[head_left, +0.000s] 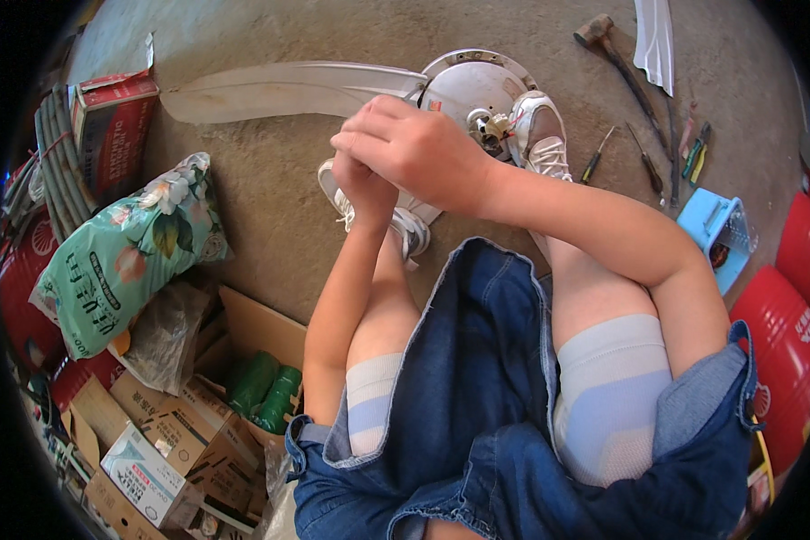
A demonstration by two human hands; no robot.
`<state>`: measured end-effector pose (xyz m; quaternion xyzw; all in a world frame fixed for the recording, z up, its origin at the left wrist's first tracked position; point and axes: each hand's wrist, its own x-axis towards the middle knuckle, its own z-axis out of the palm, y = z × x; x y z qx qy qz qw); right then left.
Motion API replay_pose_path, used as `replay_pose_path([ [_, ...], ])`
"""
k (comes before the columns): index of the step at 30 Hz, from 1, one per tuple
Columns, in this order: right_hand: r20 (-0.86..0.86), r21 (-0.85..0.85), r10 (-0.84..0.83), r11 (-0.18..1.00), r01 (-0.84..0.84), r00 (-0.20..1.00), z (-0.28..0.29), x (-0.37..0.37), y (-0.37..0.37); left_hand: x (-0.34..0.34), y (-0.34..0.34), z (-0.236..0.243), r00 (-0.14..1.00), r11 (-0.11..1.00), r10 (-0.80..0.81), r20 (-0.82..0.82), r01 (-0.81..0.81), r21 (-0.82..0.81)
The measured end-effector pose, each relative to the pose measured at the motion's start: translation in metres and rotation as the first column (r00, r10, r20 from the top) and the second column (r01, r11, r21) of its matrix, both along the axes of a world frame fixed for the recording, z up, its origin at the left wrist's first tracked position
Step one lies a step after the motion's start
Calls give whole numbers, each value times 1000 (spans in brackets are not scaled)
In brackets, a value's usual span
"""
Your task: The person sits on the floor and uses a screwdriver to remove a blade from a ceiling fan. They then use a hammer to tap the fan's central hub and continue to manipulate the fan's components with their hands.
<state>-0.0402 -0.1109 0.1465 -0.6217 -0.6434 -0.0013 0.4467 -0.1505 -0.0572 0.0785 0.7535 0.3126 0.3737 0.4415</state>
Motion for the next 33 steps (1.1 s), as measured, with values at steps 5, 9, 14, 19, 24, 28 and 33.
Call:
replay_pose_path([
  [5,-69,-72,-32,997,27,997,1,9,1,-4,-1,-6,997,999,33,-66,-31,27],
  [9,54,-85,-3,996,8,999,6,9,0,12,-8,14,993,996,89,-71,-87,33],
  [14,105,-104,-15,994,26,994,15,3,-5,7,7,19,995,995,-102,-5,102,-20],
  [19,118,-100,92,992,-80,989,7,2,-6,3,11,19,985,985,-175,1,175,1],
  [24,-19,-12,-38,999,38,999,3,5,-3,10,4,6,997,997,-71,-18,72,35],
  [28,-25,-152,-32,988,28,999,6,12,-8,11,7,3,991,967,-54,-125,83,239],
  [33,12,-159,15,987,-13,1000,12,12,-8,10,6,3,994,987,-17,-107,33,158],
])
